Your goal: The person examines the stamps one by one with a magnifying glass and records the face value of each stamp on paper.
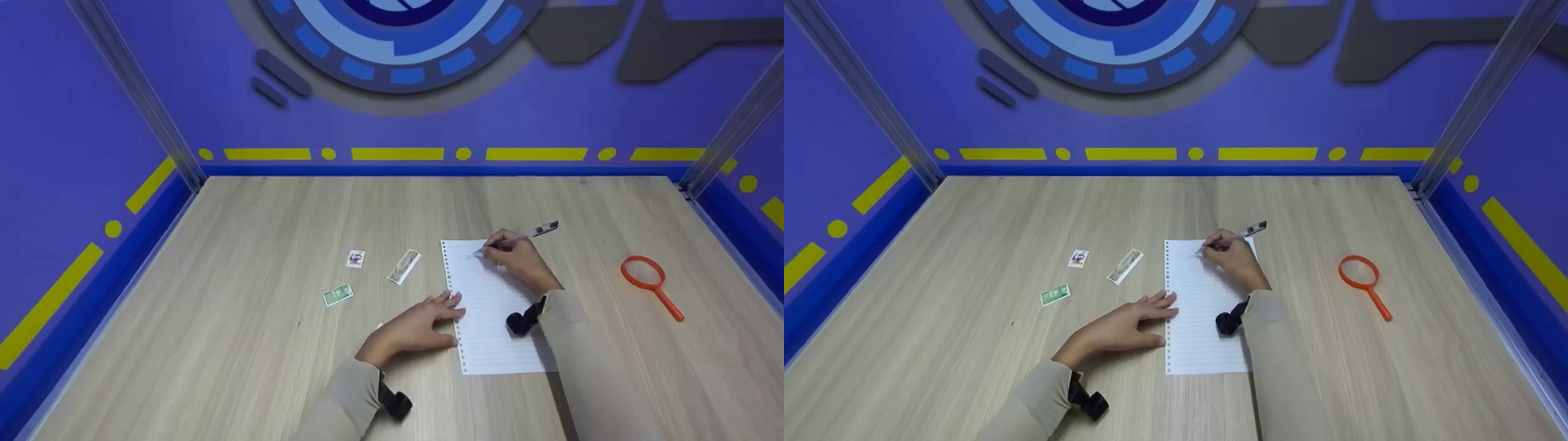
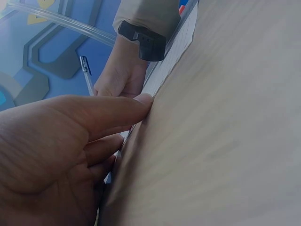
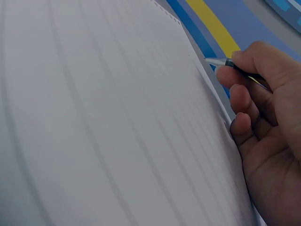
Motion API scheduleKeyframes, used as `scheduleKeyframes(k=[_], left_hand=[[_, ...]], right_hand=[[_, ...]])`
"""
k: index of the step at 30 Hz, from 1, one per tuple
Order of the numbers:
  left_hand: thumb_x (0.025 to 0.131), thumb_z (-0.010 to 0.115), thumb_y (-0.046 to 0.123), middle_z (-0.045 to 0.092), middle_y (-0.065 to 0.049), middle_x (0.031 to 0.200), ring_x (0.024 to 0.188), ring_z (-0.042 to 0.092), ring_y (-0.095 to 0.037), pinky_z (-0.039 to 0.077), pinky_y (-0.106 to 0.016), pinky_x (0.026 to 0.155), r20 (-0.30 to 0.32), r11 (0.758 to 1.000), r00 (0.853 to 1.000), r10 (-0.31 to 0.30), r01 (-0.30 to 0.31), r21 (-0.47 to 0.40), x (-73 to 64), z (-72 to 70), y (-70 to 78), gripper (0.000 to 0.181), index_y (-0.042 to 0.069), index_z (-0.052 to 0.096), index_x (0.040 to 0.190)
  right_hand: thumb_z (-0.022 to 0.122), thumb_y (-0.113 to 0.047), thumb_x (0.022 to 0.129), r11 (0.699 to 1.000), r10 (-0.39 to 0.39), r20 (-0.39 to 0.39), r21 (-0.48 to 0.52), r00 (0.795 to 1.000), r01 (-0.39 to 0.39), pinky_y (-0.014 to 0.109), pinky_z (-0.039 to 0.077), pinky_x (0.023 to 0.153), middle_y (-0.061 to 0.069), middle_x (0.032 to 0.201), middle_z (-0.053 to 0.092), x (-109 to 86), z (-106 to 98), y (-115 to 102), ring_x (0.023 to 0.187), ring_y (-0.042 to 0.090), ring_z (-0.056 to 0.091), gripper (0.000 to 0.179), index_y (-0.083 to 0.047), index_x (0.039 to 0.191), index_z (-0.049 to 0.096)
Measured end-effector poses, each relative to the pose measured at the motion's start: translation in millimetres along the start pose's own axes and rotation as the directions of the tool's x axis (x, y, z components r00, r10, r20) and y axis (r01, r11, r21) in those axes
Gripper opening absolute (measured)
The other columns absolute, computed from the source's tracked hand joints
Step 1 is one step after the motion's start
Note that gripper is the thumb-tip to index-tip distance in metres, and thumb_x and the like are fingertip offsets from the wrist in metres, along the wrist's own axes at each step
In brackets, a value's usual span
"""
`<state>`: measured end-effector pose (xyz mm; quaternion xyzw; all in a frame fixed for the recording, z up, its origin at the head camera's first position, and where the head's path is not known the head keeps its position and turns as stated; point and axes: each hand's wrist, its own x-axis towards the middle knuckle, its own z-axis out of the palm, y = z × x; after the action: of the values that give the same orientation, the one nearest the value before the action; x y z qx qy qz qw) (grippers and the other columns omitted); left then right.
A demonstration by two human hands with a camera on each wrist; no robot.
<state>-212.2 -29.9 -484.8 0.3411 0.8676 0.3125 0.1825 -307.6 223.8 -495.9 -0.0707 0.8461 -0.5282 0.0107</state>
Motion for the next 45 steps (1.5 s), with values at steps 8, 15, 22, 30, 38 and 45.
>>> scheduleKeyframes(k=[8, 15, 22, 30, 38, 45], left_hand=[[0.088, 0.067, 0.019, 0.031, -0.005, 0.156, 0.148, 0.019, -0.019, 0.014, -0.036, 0.123, 0.004, 1.0, 1.0, 0.007, -0.007, 0.002, -1.3, -1.2, 1.1, 0.056, 0.008, 0.05, 0.14], [0.088, 0.066, 0.019, 0.032, -0.005, 0.156, 0.148, 0.019, -0.02, 0.014, -0.035, 0.123, 0.005, 1.0, 1.0, 0.014, -0.014, 0.012, -2.2, -0.8, 0.1, 0.056, 0.007, 0.05, 0.14], [0.089, 0.066, 0.02, 0.031, -0.006, 0.156, 0.148, 0.019, -0.021, 0.014, -0.037, 0.123, 0.007, 1.0, 1.0, 0.02, -0.02, 0.009, -2.3, -0.7, 0.5, 0.056, 0.007, 0.049, 0.14], [0.088, 0.067, 0.018, 0.032, -0.005, 0.156, 0.148, 0.02, -0.019, 0.014, -0.036, 0.123, 0.001, 1.0, 1.0, 0.016, -0.016, 0.003, -0.9, -0.7, -0.5, 0.056, 0.007, 0.05, 0.14], [0.088, 0.067, 0.02, 0.032, -0.005, 0.156, 0.148, 0.019, -0.02, 0.014, -0.035, 0.123, 0.008, 1.0, 1.0, 0.013, -0.013, 0.011, -0.3, -1.2, -0.7, 0.056, 0.007, 0.05, 0.14], [0.088, 0.066, 0.02, 0.031, -0.006, 0.156, 0.148, 0.019, -0.02, 0.014, -0.036, 0.123, 0.01, 1.0, 1.0, 0.018, -0.018, 0.018, -0.3, -1.1, -0.6, 0.056, 0.007, 0.049, 0.14]], right_hand=[[0.067, -0.017, 0.087, 0.999, 0.019, -0.038, -0.038, 0.999, -0.02, 0.019, 0.048, 0.068, 0.003, 0.092, 0.064, 0.2, 0.5, 1.1, 0.08, 0.014, 0.058, 0.016, -0.005, 0.099, 0.066], [0.067, -0.015, 0.087, 0.999, 0.001, -0.032, -0.049, 0.999, -0.003, 0.019, 0.047, 0.073, 0.004, 0.094, 0.064, 0.1, 0.4, 1.0, 0.087, 0.016, 0.057, 0.015, -0.006, 0.097, 0.066], [0.067, -0.016, 0.087, 0.999, 0.003, -0.025, -0.039, 1.0, -0.004, 0.02, 0.047, 0.07, 0.003, 0.092, 0.064, -0.3, -0.7, 1.9, 0.083, 0.015, 0.058, 0.016, -0.005, 0.098, 0.066], [0.067, -0.016, 0.087, 0.998, -0.008, -0.029, -0.064, 1.0, 0.006, 0.019, 0.045, 0.069, 0.002, 0.09, 0.064, -0.7, -0.2, 2.4, 0.082, 0.015, 0.056, 0.014, -0.007, 0.097, 0.067], [0.066, -0.014, 0.087, 0.998, 0.0, -0.042, -0.065, 0.999, -0.003, 0.02, 0.045, 0.068, 0.003, 0.091, 0.064, -1.2, 0.3, 2.6, 0.084, 0.015, 0.056, 0.012, -0.006, 0.097, 0.065], [0.066, -0.012, 0.087, 1.0, -0.008, -0.036, -0.023, 0.999, 0.007, 0.019, 0.046, 0.068, 0.002, 0.089, 0.064, -1.4, -0.3, 3.6, 0.082, 0.014, 0.057, 0.013, -0.004, 0.097, 0.065]])
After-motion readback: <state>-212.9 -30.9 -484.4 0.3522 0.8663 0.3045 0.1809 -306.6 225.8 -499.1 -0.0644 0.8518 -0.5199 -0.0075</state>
